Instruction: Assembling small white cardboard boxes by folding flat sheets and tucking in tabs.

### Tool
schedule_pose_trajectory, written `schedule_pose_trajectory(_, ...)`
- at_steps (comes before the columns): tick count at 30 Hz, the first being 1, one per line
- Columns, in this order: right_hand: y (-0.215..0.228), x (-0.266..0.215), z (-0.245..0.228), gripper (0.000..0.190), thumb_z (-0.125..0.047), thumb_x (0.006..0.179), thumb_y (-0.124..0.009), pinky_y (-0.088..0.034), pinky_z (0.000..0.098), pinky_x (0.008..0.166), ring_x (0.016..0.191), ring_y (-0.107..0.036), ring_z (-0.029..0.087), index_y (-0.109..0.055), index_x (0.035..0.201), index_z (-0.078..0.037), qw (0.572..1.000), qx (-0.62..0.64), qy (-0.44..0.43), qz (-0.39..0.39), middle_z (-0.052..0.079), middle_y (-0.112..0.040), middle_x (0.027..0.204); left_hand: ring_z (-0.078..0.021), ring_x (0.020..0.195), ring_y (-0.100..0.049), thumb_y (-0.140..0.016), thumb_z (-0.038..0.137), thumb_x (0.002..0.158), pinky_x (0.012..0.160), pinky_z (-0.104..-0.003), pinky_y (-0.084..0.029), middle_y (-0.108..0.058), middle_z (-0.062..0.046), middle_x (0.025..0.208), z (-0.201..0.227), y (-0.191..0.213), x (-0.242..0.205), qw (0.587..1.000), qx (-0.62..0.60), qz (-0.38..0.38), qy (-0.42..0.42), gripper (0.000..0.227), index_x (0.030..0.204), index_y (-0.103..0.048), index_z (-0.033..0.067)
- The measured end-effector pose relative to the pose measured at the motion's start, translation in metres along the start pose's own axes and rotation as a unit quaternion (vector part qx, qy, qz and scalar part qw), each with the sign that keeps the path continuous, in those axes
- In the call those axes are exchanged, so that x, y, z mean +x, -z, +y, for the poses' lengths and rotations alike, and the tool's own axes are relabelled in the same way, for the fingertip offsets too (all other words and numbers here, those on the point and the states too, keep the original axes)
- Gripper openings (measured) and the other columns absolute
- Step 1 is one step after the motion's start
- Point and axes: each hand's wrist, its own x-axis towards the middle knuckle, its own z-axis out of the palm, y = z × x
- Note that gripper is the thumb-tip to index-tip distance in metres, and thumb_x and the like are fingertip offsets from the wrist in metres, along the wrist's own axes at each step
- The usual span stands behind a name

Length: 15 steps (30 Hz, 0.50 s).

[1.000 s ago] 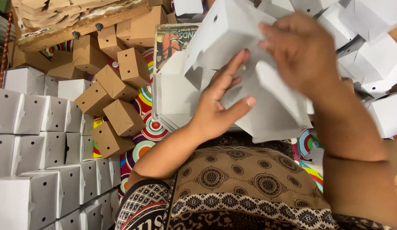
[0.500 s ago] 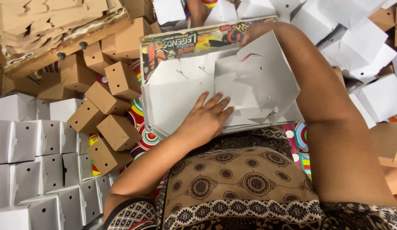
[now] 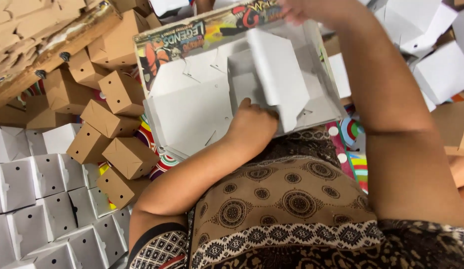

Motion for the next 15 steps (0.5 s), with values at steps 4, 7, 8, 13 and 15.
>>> schedule_pose_trajectory(4,0.052,-0.093,0.064,0.014,0.003,0.1,-0.072,-0.045,0.0303,0.078,0.084,-0.052,0.018,-0.065,0.111,0.008,0.978,-0.127,0.165,-0.004,0.008,-0.064,0.104,-0.0422,0.116,-0.06,-0.042,0.03,0.098,0.097,-0.044,-0.048,-0.061,-0.024,0.136,-0.001,0.012,0.015,0.906,-0.362,-0.105,0.193,0.049,0.135,-0.06,0.0018)
schedule_pose_trajectory(7,0.017,-0.174,-0.007,0.032,0.003,0.086,-0.072,-0.055,0.0315,0.082,0.089,-0.072,0.016,-0.083,0.11,-0.015,0.963,-0.219,-0.143,-0.063,0.001,-0.082,0.104,-0.0374,0.094,-0.063,-0.052,0.033,0.096,0.079,-0.043,-0.049,-0.067,-0.017,0.113,-0.013,0.013,0.027,0.957,-0.259,-0.067,0.114,0.037,0.118,-0.069,0.0086)
schedule_pose_trajectory(8,0.008,-0.185,-0.008,0.032,0.003,0.086,-0.072,-0.055,0.0315,0.082,0.089,-0.072,0.016,-0.083,0.11,-0.015,0.963,-0.218,-0.146,-0.059,0.001,-0.082,0.104,-0.0374,0.094,-0.063,-0.052,0.033,0.096,0.079,-0.043,-0.049,-0.067,-0.017,0.113,-0.014,0.014,0.029,0.957,-0.259,-0.067,0.109,0.037,0.118,-0.069,0.0086)
schedule_pose_trajectory(13,-0.044,-0.215,0.012,0.033,-0.008,0.085,-0.075,-0.058,0.043,0.071,0.077,-0.073,0.03,-0.08,0.116,-0.018,0.969,-0.166,0.185,-0.008,0.012,-0.077,0.09,-0.0425,0.102,-0.071,-0.041,0.045,0.107,0.088,-0.055,-0.055,-0.074,-0.024,0.109,-0.018,0.08,0.049,0.929,-0.321,-0.156,0.098,0.058,0.131,-0.065,-0.0013)
schedule_pose_trajectory(15,-0.059,-0.21,0.017,0.031,-0.009,0.088,-0.075,-0.057,0.0434,0.068,0.078,-0.073,0.031,-0.076,0.119,-0.014,0.955,-0.182,0.232,0.04,0.011,-0.075,0.093,-0.0423,0.102,-0.071,-0.038,0.045,0.108,0.088,-0.055,-0.054,-0.075,-0.022,0.109,-0.02,0.075,0.054,0.923,-0.336,-0.157,0.104,0.057,0.134,-0.064,0.0017)
